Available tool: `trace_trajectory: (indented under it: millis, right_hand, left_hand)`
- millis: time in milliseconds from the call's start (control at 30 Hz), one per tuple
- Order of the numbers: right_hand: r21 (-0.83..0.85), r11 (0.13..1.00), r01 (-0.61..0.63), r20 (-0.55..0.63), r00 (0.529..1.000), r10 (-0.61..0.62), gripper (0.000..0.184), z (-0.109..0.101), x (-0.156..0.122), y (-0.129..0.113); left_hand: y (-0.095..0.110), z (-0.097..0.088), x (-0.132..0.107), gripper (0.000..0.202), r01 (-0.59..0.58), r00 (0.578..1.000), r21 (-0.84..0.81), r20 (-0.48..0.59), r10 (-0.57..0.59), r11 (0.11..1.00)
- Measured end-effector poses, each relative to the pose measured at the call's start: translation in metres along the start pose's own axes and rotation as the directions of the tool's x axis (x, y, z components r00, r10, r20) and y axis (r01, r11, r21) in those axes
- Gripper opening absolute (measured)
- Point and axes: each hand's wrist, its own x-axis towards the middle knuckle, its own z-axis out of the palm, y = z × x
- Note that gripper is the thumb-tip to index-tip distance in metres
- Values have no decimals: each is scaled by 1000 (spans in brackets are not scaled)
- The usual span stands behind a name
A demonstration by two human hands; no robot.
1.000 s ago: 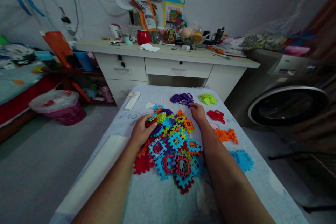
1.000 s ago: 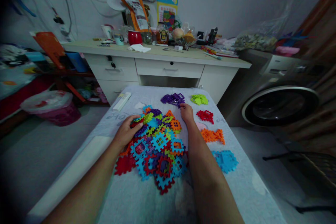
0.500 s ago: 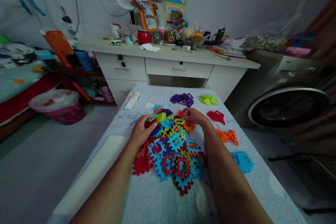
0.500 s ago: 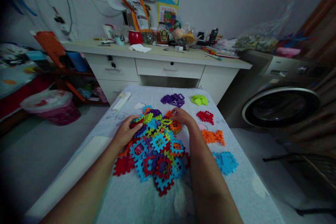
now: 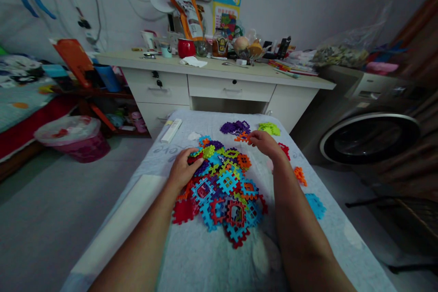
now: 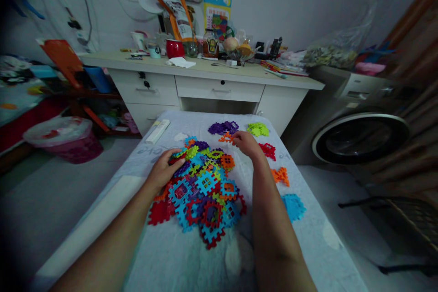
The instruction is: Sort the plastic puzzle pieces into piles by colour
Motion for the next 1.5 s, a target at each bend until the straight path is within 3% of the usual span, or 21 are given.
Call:
trace_trajectory:
  millis: [200,367,533,800,1100,1300,1500]
  right_hand:
    - [-209,972,-108,26,993,116,12,-50,-40,1]
    - [-247,956,-161,119,974,195,10,-87,-83,24]
    - [-244,930,-273,39,956,291,18,-107,-116,52]
    - [-248,906,-344,-66,938,339,13,-106,-140,71]
    - [-417,843,-341,-163,940,299,16,-97,-144,71]
    - [-406,901,-149,-41,989,146,25,-81,-144,72]
    - [-596,778,-197,-33,975,221,22,-72,-138,67]
  left_hand:
    - [-8,1,1,42,-9,1000,20,10,9,1000]
    - [-9,2,2,44,0,1000,7,5,0,1000]
    - [-9,3,2,45,3,1000,-4,4,-3,1000]
    - [-10,3,2,47,14,1000,0,7,-14,1000]
    - [-14,3,3,50,19,1000,0,12,-19,1000]
    - [-13,3,3,50,19,1000,-9,12,-19,1000]
    - [-12,4,2,49,25,1000,-16,-3,-25,1000]
